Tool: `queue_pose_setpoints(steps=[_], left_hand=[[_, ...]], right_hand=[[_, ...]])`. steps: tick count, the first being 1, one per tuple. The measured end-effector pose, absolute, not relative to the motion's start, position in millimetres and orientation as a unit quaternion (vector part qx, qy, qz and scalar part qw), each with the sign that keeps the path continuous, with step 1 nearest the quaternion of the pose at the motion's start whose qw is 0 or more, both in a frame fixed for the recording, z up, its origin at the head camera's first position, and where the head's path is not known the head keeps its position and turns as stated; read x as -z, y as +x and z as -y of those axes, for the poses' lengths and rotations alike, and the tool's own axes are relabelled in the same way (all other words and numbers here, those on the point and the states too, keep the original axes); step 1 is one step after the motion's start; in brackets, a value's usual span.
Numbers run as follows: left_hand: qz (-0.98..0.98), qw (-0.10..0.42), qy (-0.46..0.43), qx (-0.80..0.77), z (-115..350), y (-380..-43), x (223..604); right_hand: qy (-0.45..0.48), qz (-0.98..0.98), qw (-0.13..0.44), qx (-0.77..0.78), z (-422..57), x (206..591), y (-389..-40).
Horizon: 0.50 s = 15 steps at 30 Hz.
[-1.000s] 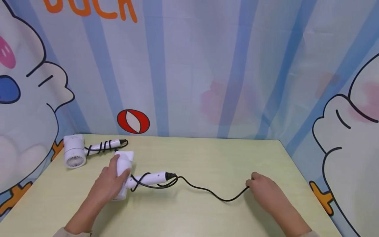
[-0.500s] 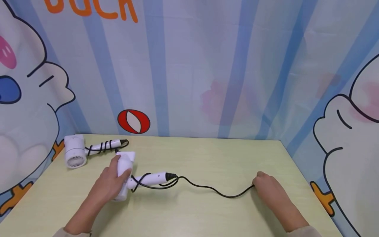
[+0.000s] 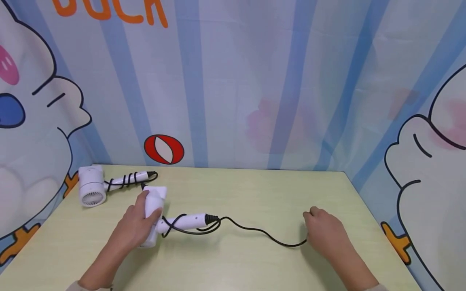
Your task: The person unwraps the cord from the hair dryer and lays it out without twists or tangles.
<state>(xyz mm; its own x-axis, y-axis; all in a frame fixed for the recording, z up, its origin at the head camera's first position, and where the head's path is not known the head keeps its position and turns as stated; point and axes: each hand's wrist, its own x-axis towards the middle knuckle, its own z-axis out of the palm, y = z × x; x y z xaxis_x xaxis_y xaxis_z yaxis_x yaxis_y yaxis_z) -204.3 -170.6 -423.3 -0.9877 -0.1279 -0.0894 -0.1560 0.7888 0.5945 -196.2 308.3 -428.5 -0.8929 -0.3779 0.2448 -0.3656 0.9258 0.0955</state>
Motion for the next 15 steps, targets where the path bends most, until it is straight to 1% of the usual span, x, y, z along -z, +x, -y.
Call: queue_pose_setpoints(steps=[2,5,9,15], left_hand=[[-0.945,0.021,-0.075,-0.316,169.6,-203.3,422.3],[-0.946,0.020,-0.076,-0.316,168.5,-202.2,421.4],[-0.946,0.019,-0.077,-0.315,167.7,-201.5,421.1],[-0.947,0.019,-0.077,-0.313,166.4,-200.6,420.7]], right_hand=[[0.190,0.970,0.153,0.020,-297.4,419.7,-191.3],[0.198,0.958,0.206,0.012,-279.5,408.0,-183.9],[0.199,0.945,0.261,-0.010,-250.5,399.0,-169.6],[0.197,0.931,0.304,-0.037,-203.2,397.5,-135.5]])
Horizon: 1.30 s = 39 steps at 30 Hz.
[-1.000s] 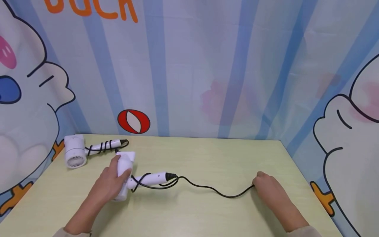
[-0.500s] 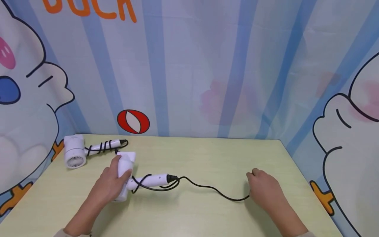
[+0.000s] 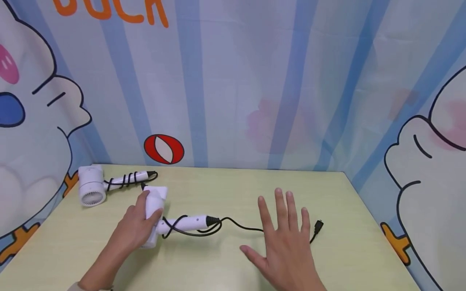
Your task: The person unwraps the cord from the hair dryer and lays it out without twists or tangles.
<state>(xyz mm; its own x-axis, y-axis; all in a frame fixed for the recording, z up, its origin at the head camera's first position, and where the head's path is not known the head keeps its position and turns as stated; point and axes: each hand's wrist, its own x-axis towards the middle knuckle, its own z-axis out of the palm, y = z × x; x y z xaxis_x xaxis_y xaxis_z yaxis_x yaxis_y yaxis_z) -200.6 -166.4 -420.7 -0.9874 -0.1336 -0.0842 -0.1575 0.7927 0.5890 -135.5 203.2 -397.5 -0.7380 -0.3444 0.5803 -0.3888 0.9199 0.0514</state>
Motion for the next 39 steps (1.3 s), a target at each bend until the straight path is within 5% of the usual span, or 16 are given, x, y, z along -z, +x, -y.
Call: queue_pose_setpoints(steps=[8,25,39], left_hand=[[-0.949,0.017,-0.076,-0.304,166.7,-200.6,421.9],[-0.954,0.003,-0.074,-0.292,164.5,-201.4,419.1],[-0.955,0.003,-0.072,-0.289,166.0,-202.0,416.1]], right_hand=[[0.180,0.925,0.330,-0.047,-190.1,391.1,-126.2],[0.144,0.970,0.194,-0.027,-194.7,427.4,-178.4],[0.209,0.972,0.105,0.029,-175.9,447.7,-195.2]])
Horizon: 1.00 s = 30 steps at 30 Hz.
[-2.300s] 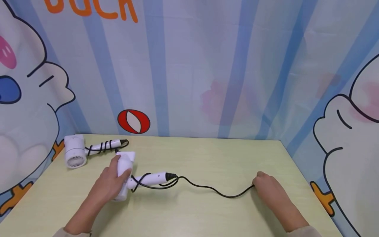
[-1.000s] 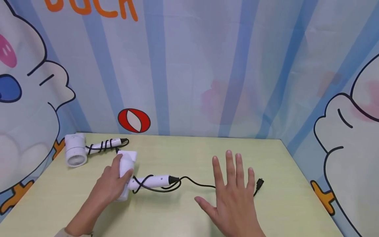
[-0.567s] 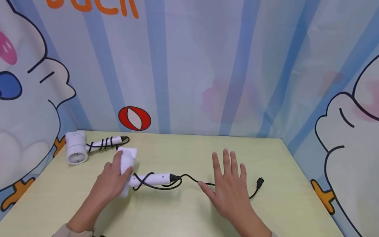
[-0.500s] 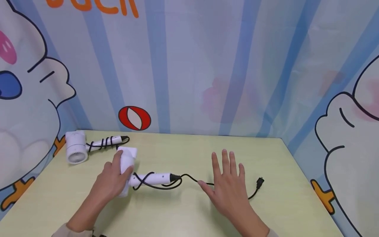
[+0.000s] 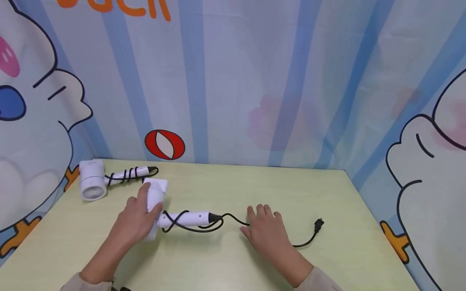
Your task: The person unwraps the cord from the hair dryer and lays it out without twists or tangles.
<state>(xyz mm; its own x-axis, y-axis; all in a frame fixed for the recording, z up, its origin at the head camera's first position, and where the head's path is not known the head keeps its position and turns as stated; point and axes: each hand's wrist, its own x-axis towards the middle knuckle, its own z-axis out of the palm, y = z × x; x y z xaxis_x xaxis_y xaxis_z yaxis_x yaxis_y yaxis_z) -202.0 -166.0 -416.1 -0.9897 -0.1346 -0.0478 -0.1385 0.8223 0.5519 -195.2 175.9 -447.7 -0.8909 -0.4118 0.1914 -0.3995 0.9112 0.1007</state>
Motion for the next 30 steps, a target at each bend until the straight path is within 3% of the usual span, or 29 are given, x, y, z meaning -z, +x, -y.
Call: queue_pose_setpoints(steps=[9,30], left_hand=[[-0.954,0.007,-0.075,-0.291,165.9,-201.9,415.9],[-0.953,0.016,-0.079,-0.293,166.8,-200.9,416.6]], right_hand=[[0.236,0.970,0.049,0.018,-172.6,456.4,-201.7],[0.237,0.971,0.005,-0.014,-176.2,449.9,-206.9]])
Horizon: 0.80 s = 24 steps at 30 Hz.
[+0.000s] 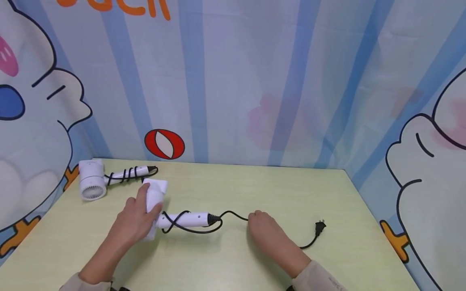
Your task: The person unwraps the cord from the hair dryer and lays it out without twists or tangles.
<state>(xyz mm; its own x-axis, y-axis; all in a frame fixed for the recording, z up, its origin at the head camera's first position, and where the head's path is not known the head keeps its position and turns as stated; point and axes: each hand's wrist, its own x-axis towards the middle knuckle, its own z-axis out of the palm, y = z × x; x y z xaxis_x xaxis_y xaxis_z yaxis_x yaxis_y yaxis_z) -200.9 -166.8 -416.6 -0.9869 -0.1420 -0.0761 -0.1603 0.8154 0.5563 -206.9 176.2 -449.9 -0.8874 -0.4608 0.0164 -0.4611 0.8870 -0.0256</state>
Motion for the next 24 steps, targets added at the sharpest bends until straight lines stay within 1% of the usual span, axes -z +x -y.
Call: queue_pose_setpoints(steps=[4,10,13,24], left_hand=[[-0.952,0.020,-0.081,-0.294,166.7,-200.4,417.1],[-0.953,0.019,-0.079,-0.293,166.9,-199.4,417.7],[-0.953,0.015,-0.076,-0.291,166.7,-199.1,418.1],[-0.954,0.009,-0.067,-0.293,166.1,-197.4,418.5]], right_hand=[[0.233,0.972,0.026,-0.020,-177.6,451.5,-208.8],[0.219,0.970,0.103,-0.010,-179.7,454.5,-214.6],[0.214,0.968,0.132,-0.009,-181.3,453.9,-217.6],[0.200,0.959,0.202,0.006,-187.6,447.6,-228.9]])
